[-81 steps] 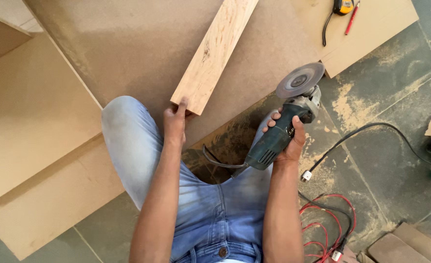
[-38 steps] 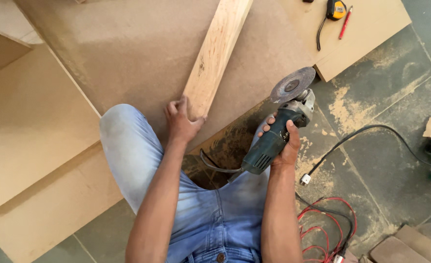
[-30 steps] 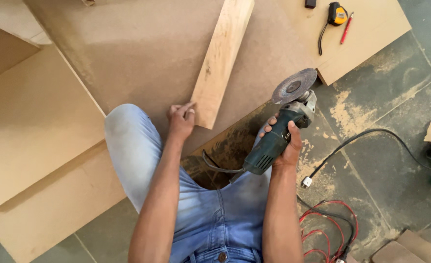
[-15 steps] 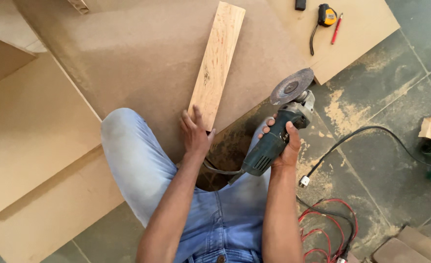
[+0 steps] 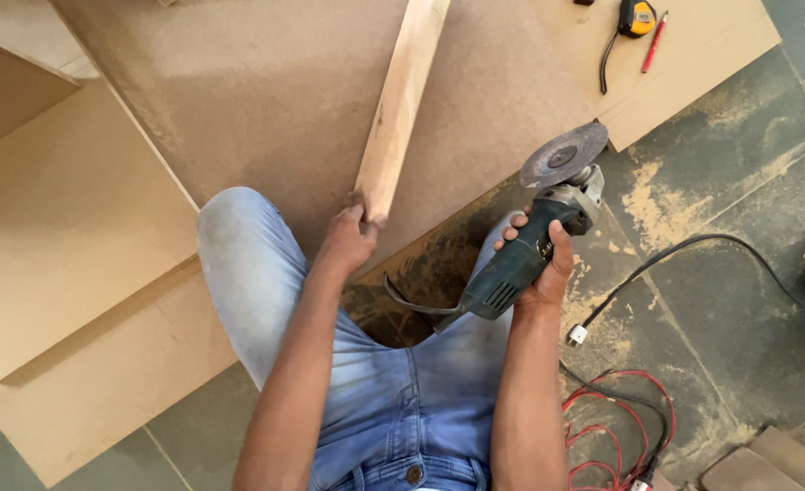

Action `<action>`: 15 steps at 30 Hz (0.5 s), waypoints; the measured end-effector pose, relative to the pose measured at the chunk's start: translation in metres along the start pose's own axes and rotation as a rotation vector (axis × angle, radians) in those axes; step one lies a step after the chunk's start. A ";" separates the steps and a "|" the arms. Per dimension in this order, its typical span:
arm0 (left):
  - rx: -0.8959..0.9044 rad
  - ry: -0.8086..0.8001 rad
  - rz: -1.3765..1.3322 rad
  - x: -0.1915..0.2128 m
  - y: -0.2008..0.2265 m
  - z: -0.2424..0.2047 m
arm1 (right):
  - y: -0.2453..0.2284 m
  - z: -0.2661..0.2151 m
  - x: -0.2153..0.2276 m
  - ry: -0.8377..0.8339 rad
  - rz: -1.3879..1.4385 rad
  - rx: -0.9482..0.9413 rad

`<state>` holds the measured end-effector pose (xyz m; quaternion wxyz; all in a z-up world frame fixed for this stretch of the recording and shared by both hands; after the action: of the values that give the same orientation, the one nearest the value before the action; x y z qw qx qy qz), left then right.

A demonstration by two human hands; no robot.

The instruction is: The person sits on the floor and uses an angle grinder with a sanding disc to smooth a rectangular wooden plank. They sand multiple sides and edges, then place the plank next to another similar plank on the floor.

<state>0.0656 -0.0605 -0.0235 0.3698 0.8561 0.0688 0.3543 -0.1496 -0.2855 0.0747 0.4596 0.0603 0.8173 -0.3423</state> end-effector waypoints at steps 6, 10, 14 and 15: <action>-0.081 0.203 -0.067 0.034 0.016 -0.019 | 0.010 0.002 -0.007 -0.029 -0.027 -0.011; -0.097 0.217 -0.143 0.035 0.019 -0.022 | 0.019 0.002 -0.015 -0.074 0.003 -0.054; -0.089 0.248 -0.168 0.037 0.012 -0.020 | 0.023 0.004 -0.014 -0.062 -0.003 -0.066; -0.108 0.262 -0.180 0.037 0.012 -0.020 | 0.024 0.004 -0.014 -0.060 -0.004 -0.066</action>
<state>0.0777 -0.0428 0.0145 0.4335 0.7717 0.1737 0.4318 -0.1292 -0.2671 0.0721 0.4851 0.0334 0.8140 -0.3178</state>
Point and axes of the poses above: each hand's wrist, its own z-axis towards the middle knuckle, its own x-axis out of the back of the hand, y = z × x, the point moved 10 cm from there along z, towards the middle knuckle, and after that the axes turned 3 degrees about -y, right-handed, at the moved point
